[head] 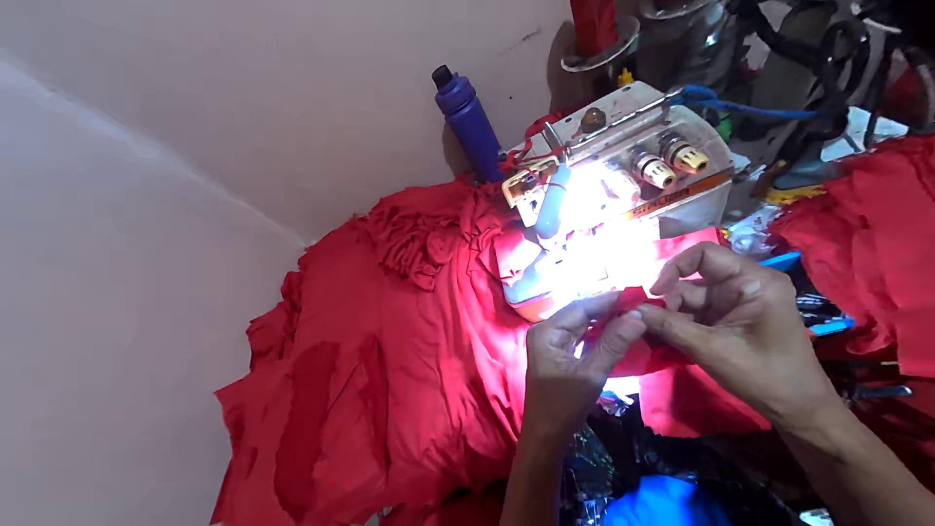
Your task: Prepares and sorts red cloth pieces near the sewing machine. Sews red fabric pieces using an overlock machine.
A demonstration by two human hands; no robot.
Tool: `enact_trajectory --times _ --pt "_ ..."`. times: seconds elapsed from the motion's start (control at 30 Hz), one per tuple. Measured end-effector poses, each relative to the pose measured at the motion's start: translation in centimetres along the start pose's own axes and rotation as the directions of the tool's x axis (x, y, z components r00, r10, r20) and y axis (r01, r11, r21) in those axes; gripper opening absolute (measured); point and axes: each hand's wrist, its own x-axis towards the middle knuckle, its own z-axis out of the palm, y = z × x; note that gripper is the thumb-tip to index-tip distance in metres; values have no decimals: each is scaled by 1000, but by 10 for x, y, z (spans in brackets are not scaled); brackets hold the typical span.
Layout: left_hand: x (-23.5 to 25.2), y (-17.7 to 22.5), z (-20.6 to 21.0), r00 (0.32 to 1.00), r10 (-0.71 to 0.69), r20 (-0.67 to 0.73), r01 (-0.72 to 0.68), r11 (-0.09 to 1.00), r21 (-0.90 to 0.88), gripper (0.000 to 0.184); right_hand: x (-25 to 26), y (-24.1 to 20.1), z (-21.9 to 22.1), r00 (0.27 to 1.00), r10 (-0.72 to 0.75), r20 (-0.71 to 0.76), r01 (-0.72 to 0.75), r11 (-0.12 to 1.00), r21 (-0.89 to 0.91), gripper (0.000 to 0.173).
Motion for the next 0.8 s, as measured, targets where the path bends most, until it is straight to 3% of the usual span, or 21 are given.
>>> enact_trajectory --times 0.07,0.13,0.27,0.33,0.43,0.67,0.8 --pt "-4 0 -13 1000 -30 -2 30 1000 -5 12 -7 0 9 997 26 66 -26 1000 2 26" --pt "-8 4 -34 998 -53 46 51 998 35 11 -13 -2 14 969 77 233 -88 995 36 24" --pt "-19 15 -82 966 104 235 -142 978 151 13 -13 -4 20 789 101 607 -251 953 168 25" --pt "-24 23 -97 954 127 273 -183 964 191 17 -13 -3 29 725 87 684 -301 932 201 24" --pt "-31 26 -110 953 146 264 -204 956 209 19 -20 -2 43 690 99 717 -345 916 206 16" --pt "-19 16 -121 966 234 107 -256 916 309 17 -39 7 59 809 115 577 -256 952 169 4" --pt "22 -16 -109 948 316 25 -307 893 330 9 -34 24 62 939 90 333 -21 978 -208 26"
